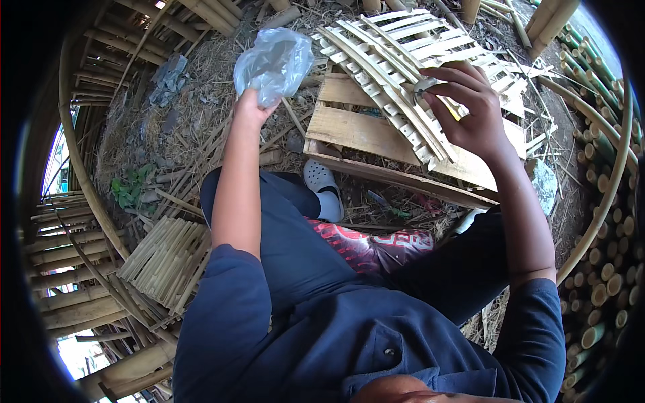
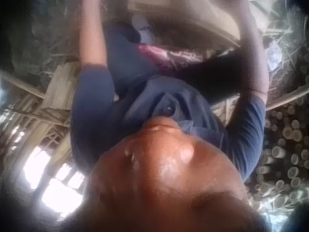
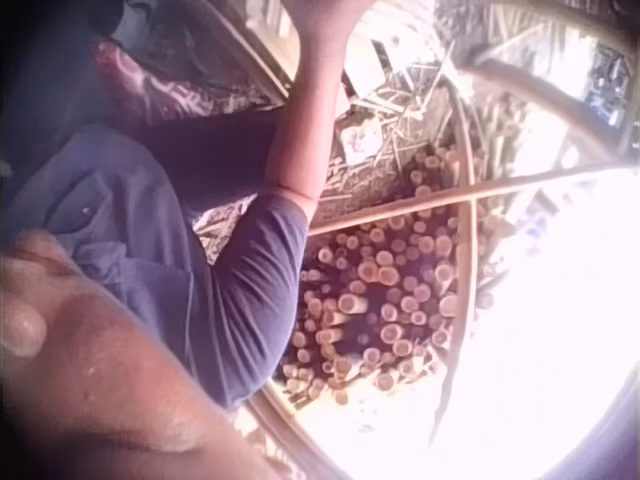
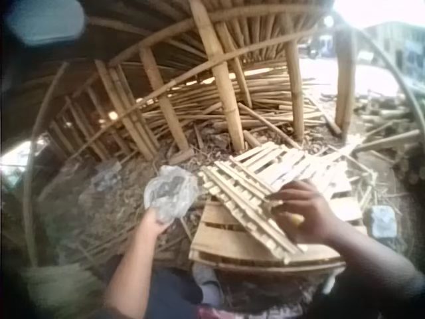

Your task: The person constructs a bamboo mat by positioning thin bamboo strips over a wooden frame and securing them using a hammer and nails.

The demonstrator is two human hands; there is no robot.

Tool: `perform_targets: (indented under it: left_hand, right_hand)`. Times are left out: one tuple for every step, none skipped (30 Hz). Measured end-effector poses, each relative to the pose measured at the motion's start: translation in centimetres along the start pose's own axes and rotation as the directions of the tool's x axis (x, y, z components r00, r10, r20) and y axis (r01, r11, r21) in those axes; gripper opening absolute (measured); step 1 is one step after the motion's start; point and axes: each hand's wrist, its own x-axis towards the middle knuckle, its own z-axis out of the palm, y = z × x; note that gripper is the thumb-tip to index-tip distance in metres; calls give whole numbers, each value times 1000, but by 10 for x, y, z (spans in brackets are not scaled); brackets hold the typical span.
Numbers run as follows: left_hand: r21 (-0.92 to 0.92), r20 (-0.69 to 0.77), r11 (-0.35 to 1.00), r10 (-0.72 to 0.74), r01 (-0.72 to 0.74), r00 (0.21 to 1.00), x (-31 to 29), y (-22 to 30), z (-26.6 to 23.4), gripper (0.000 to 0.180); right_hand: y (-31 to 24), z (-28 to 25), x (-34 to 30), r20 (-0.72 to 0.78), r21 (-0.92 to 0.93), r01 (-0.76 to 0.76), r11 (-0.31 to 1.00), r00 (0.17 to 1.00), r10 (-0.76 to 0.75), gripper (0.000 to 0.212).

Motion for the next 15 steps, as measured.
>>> perform_targets:
  left_hand:
    - [34,-81,999,6,-4,997,3,-13,-6,40]
    - [67,-159,998,13,-2,987,8,-25,-11,36]
    - [104,-173,995,19,-1,985,14,-25,-32,36]
    - [34,-148,999,25,-20,989,26,-26,-56,34]
    - [-36,-125,999,30,-35,992,37,-26,-81,33]
    - [-23,-135,999,41,-44,990,45,-28,-98,33]
    - [-21,-139,998,49,-52,989,50,-26,-109,33]
    - [47,-152,995,90,-84,984,53,-21,-119,34]
    - [109,-151,989,113,-97,982,55,-26,-117,35]
    - [106,-148,990,110,-94,983,56,-29,-115,35]
    - [44,-173,996,86,-80,981,55,-31,-113,37]
    - [-20,-200,998,61,-66,978,52,-33,-114,39]
    - [-20,-204,997,64,-70,977,46,-32,-117,39]
    - [178,-313,984,50,7,948,39,-29,-121,44]
    - [270,-361,961,45,58,931,33,-34,-115,46]
  right_hand:
    - [2,1,0,31,-27,7,1000,999,-6,6]
    - [4,1,0,64,-55,15,998,998,-12,7]
    - [-2,8,-6,43,-35,-13,999,999,14,7]
    - [-3,9,-3,50,-28,18,999,999,-16,7]
    - [-5,10,0,59,-19,46,999,997,-45,7]
    - [-5,11,0,57,-13,49,999,997,-48,7]
    - [-6,12,1,50,-12,50,999,998,-49,6]
    - [-7,13,2,41,-9,51,999,998,-51,6]
    - [-6,13,0,48,-15,49,999,998,-49,6]
    - [-4,13,-1,52,-21,50,999,997,-49,6]
    - [-4,13,-1,54,-25,52,998,997,-51,7]
    - [-4,14,-1,55,-22,54,998,997,-53,7]
    - [-5,14,-1,59,-24,52,998,997,-51,7]
    - [-6,15,0,61,-24,51,998,997,-50,7]
    - [-5,15,-2,65,-28,49,998,997,-47,7]
